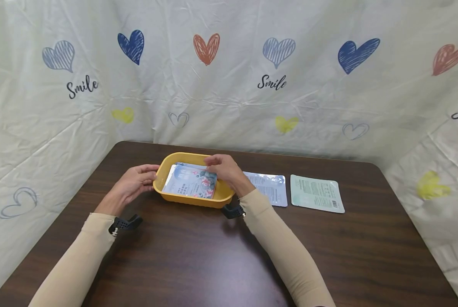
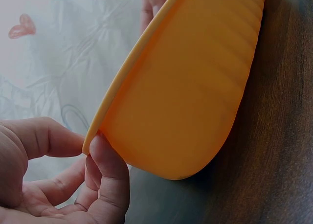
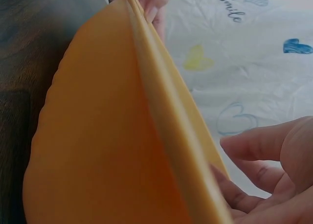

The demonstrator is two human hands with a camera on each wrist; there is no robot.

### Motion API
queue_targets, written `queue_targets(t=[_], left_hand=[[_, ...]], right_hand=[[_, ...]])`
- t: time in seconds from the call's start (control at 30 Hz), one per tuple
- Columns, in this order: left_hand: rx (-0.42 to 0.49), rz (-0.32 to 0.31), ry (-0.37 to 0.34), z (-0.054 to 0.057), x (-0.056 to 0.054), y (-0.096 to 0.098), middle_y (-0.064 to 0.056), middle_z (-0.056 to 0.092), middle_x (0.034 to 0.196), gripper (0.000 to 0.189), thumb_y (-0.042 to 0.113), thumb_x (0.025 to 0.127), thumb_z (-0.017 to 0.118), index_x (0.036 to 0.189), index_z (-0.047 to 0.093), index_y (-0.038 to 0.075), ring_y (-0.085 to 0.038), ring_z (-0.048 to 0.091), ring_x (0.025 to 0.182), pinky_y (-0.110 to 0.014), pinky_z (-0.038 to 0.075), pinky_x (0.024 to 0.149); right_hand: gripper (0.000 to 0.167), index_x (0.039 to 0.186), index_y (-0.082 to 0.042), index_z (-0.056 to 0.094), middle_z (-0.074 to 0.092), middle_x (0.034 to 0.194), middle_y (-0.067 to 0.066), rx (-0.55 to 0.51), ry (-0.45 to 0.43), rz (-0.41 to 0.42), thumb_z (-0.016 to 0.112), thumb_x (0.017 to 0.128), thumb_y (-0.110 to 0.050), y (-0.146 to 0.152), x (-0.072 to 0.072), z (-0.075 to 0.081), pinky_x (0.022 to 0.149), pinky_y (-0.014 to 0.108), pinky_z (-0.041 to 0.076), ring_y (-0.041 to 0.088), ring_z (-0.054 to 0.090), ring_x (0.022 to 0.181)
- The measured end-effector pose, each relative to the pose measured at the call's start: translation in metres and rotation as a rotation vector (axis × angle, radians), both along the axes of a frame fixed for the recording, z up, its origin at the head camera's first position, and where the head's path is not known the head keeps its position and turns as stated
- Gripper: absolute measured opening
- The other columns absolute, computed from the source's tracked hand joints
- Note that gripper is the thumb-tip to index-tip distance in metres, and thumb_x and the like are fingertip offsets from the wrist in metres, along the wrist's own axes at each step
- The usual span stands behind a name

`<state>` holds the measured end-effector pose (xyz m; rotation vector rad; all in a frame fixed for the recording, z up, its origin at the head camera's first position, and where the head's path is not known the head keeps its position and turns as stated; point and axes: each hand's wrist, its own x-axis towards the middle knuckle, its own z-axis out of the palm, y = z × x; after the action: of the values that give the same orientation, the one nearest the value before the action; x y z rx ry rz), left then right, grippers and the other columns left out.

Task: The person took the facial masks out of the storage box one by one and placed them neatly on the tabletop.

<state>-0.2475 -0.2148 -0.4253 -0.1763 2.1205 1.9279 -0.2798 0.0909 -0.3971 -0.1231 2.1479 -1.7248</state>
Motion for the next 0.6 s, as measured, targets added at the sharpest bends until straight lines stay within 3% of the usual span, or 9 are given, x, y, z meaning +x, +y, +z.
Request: queue_targets(t=[0.6], left_hand=[[0.009,-0.006,0.003,0.0007,0.0001,-0.0006,-0.023,0.052,0.140,0.048,0.010,0.101,0.058,0.148,0.048,0.004,-0.032,0.059,0.105,-0.026,0.058,0.082]], right_hand=[[0.032,0.132,-0.005,0.062,0.056,0.139,0.011,0.037,-0.035,-0.007,0.060,0.101,-0.006,-0.0001,0.0020,0.0025,0.108,0.051,0.045,0.034,0.053,0.125]])
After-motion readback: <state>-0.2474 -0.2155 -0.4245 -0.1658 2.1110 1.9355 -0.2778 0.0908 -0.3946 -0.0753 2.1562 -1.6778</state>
